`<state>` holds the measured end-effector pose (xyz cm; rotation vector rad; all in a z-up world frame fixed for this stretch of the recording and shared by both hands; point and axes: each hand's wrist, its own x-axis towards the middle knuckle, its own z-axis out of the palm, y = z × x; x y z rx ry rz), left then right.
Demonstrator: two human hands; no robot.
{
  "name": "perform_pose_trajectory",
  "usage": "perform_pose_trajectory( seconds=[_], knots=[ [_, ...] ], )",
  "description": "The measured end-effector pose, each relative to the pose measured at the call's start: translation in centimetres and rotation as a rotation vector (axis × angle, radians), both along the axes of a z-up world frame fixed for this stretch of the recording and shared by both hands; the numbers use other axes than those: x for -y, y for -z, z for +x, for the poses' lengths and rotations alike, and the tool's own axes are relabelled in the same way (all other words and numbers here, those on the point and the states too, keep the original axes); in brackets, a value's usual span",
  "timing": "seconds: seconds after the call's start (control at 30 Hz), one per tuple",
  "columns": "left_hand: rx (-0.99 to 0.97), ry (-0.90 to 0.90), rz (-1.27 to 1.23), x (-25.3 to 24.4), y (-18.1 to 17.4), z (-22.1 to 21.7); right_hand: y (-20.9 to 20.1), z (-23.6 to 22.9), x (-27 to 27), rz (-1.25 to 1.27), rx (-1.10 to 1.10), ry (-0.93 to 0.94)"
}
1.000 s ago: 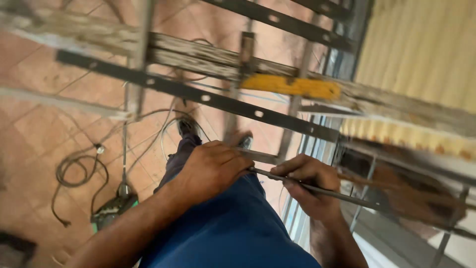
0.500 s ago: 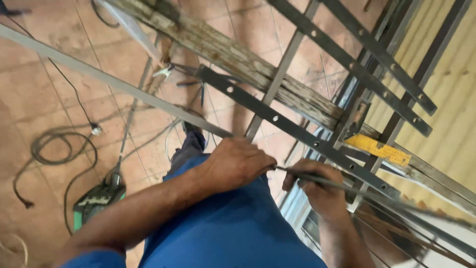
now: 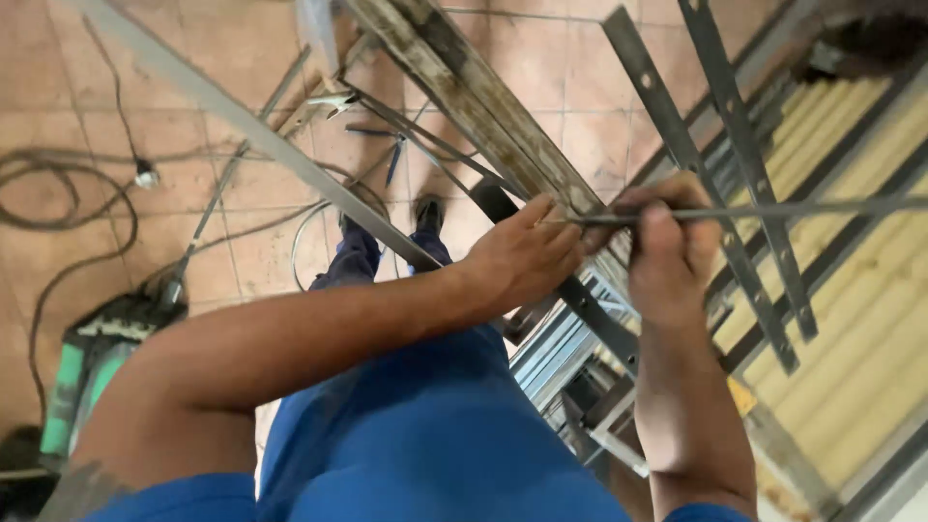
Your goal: Measuring, marking, and cutting metal bars using a square and an angle grinder
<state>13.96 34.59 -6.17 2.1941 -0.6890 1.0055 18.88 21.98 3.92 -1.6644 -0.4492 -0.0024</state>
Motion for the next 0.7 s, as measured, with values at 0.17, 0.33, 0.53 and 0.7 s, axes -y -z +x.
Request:
perform_pose_trajectory(
  seconds=[0.17,0.33,0.53,0.7],
  knots=[
    [-0.201,0.032,0.279,0.5,1.6,1.8,3.9,5.2,-3.4,-0.124,-0.072,-0.219],
    [-0.235,0.105,0.201,1.9,5.1,2.2,6.9,6.6,-4.3,-0.209,-0.276,-0.365],
    [-0.341,0.208,0.359,2.1,5.2,2.3,7.4,7.5,-4.3,-0.298,-0.309,-0.472],
    [-0.341,0.242,0.421,2.1,4.8,2.6,6.6,8.2,-4.9,-0.329,-0.327,-0.533]
  ],
)
